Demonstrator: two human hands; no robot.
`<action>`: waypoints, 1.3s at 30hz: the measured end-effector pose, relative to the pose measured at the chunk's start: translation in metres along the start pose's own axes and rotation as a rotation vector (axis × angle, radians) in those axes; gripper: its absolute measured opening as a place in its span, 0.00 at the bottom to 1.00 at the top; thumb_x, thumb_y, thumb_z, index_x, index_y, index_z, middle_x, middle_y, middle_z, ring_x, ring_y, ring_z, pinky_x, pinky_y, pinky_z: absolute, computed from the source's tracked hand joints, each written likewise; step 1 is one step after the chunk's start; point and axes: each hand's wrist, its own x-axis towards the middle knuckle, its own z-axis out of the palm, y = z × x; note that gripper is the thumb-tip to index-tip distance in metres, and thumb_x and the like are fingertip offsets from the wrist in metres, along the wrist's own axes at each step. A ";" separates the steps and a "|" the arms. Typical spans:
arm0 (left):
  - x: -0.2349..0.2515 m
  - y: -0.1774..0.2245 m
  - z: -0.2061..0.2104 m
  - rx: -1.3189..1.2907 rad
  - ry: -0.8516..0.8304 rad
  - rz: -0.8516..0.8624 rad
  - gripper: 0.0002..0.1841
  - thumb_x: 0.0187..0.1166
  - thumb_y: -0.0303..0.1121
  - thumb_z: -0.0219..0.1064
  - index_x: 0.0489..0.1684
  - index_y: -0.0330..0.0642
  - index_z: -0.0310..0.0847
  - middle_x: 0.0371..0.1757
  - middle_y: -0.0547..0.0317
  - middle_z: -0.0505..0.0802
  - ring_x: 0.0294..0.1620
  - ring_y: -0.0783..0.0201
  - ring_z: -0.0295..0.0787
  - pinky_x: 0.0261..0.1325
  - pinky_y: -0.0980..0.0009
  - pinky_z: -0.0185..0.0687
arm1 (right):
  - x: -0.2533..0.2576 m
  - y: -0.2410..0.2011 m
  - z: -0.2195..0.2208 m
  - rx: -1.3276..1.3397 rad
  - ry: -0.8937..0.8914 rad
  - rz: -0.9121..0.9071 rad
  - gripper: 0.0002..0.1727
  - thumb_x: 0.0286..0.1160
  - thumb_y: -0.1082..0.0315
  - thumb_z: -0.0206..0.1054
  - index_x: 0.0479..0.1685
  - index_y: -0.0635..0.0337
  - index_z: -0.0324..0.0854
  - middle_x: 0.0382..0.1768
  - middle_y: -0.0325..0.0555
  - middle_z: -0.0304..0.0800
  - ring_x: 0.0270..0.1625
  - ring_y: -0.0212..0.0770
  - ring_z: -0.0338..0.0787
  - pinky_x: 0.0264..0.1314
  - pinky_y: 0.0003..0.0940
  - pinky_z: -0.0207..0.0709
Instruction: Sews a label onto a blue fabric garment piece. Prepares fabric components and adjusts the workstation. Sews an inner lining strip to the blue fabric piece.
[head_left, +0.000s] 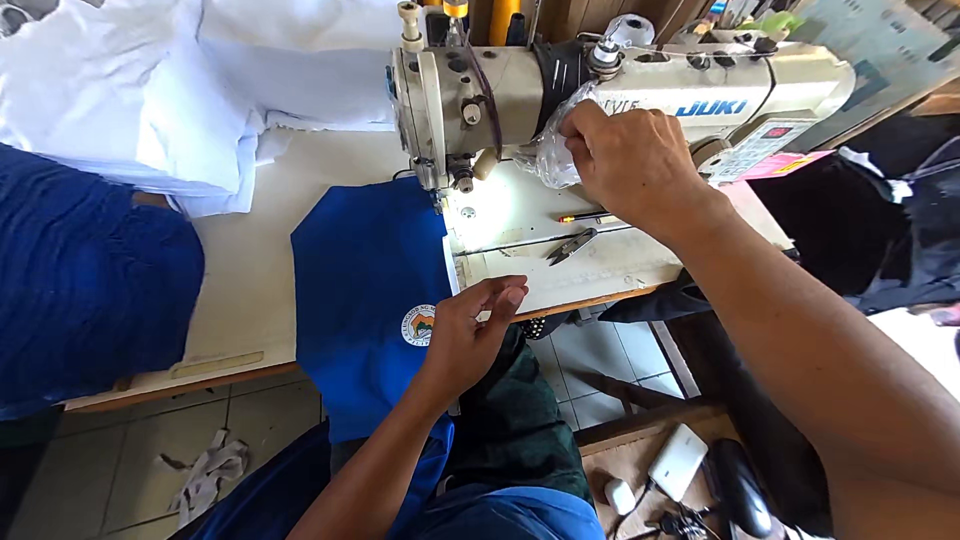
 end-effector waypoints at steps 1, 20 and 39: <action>-0.001 0.000 -0.001 -0.001 0.002 -0.001 0.17 0.91 0.37 0.59 0.60 0.35 0.88 0.52 0.57 0.98 0.54 0.69 0.96 0.60 0.70 0.92 | -0.003 0.001 0.000 0.025 0.038 -0.025 0.15 0.90 0.65 0.52 0.56 0.62 0.84 0.33 0.63 0.90 0.39 0.70 0.92 0.38 0.66 0.79; 0.003 0.025 -0.014 -0.705 -0.009 -0.455 0.23 0.97 0.40 0.44 0.57 0.34 0.86 0.44 0.54 0.96 0.42 0.63 0.96 0.51 0.66 0.94 | -0.061 -0.036 0.012 0.847 0.374 -0.121 0.09 0.84 0.66 0.67 0.47 0.63 0.88 0.58 0.49 0.85 0.50 0.31 0.89 0.47 0.25 0.87; -0.024 0.013 -0.103 0.613 -0.218 0.119 0.09 0.86 0.36 0.64 0.45 0.41 0.89 0.43 0.62 0.92 0.42 0.75 0.88 0.47 0.81 0.86 | -0.073 -0.112 0.070 0.910 0.009 -0.353 0.10 0.80 0.62 0.70 0.47 0.58 0.94 0.43 0.40 0.91 0.42 0.27 0.88 0.46 0.19 0.84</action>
